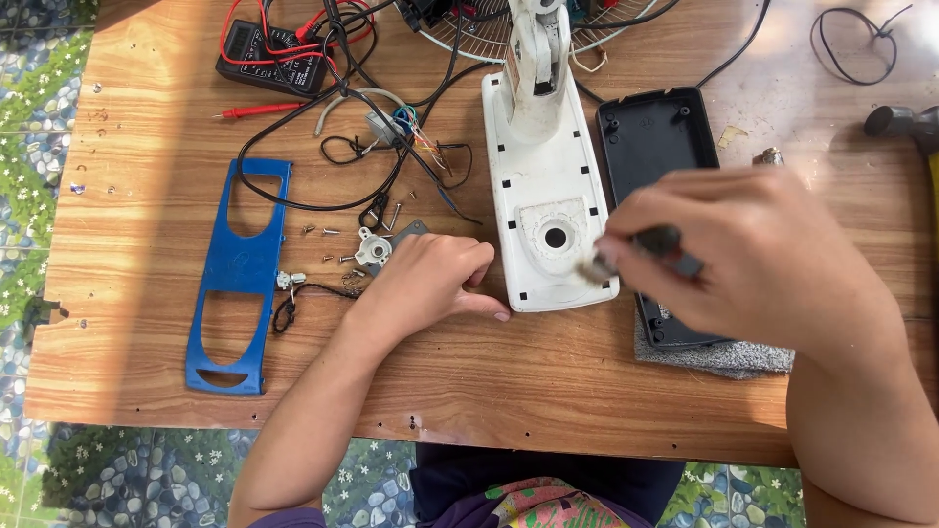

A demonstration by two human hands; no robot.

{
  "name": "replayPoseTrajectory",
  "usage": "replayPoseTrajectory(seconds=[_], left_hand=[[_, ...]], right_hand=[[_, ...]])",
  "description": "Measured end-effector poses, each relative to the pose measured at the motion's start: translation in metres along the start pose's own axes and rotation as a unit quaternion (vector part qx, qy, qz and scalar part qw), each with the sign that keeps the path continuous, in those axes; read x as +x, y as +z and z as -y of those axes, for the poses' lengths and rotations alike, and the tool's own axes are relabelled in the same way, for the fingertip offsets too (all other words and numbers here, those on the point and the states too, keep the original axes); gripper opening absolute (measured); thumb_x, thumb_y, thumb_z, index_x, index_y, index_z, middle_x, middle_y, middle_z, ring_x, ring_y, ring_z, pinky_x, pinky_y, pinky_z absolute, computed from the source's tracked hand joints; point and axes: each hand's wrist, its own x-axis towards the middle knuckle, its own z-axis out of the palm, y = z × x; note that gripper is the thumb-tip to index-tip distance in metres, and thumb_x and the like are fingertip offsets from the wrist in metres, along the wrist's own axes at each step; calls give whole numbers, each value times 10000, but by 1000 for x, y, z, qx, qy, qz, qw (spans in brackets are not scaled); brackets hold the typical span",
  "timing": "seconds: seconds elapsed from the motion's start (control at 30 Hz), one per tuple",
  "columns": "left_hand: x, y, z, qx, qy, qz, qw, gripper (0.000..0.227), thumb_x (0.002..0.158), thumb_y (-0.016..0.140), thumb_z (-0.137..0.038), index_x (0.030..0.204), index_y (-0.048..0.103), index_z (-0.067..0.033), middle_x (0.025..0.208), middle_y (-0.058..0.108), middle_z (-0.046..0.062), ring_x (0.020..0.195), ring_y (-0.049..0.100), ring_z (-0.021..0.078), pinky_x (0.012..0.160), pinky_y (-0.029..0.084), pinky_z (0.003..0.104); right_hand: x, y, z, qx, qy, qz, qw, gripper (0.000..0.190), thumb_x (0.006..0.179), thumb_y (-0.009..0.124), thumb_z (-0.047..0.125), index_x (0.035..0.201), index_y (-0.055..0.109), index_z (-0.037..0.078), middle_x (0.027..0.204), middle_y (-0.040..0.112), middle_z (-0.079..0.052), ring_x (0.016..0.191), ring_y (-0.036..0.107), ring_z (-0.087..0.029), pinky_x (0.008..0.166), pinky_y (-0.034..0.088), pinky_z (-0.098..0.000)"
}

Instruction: Using a small brush to clean dust and debris from the internal plastic housing of an appliance.

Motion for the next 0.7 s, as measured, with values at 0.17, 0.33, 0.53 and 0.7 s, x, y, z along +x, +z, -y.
replayPoseTrajectory(seconds=[0.17,0.33,0.53,0.7], left_hand=[[0,-1,0,-2,-17,14,1000,603,727,883,-638,750,533,-148,689,657,17,653,644,296,538,417,460],[0,0,0,-3,-7,-1,1000,598,730,892,-620,750,534,-142,684,653,9,638,643,284,522,420,451],[0,-1,-1,-1,-12,6,1000,594,734,881,-629,760,541,-144,694,662,25,656,647,306,533,418,464],[0,-1,-1,6,-7,9,1000,595,750,856,-648,772,551,-138,708,665,37,674,656,332,527,419,481]], right_hand=[[11,8,9,144,-55,44,987,117,992,673,226,966,684,112,750,667,-11,656,649,-215,504,424,-377],[10,8,8,164,-73,55,982,139,988,671,213,905,659,102,704,657,-13,552,602,-233,484,428,-360],[12,19,10,156,-83,74,981,136,990,665,247,923,662,129,585,557,-5,487,537,-240,460,375,-369],[13,20,13,155,-89,69,982,138,996,668,245,924,656,128,594,552,-28,502,545,-257,475,392,-380]])
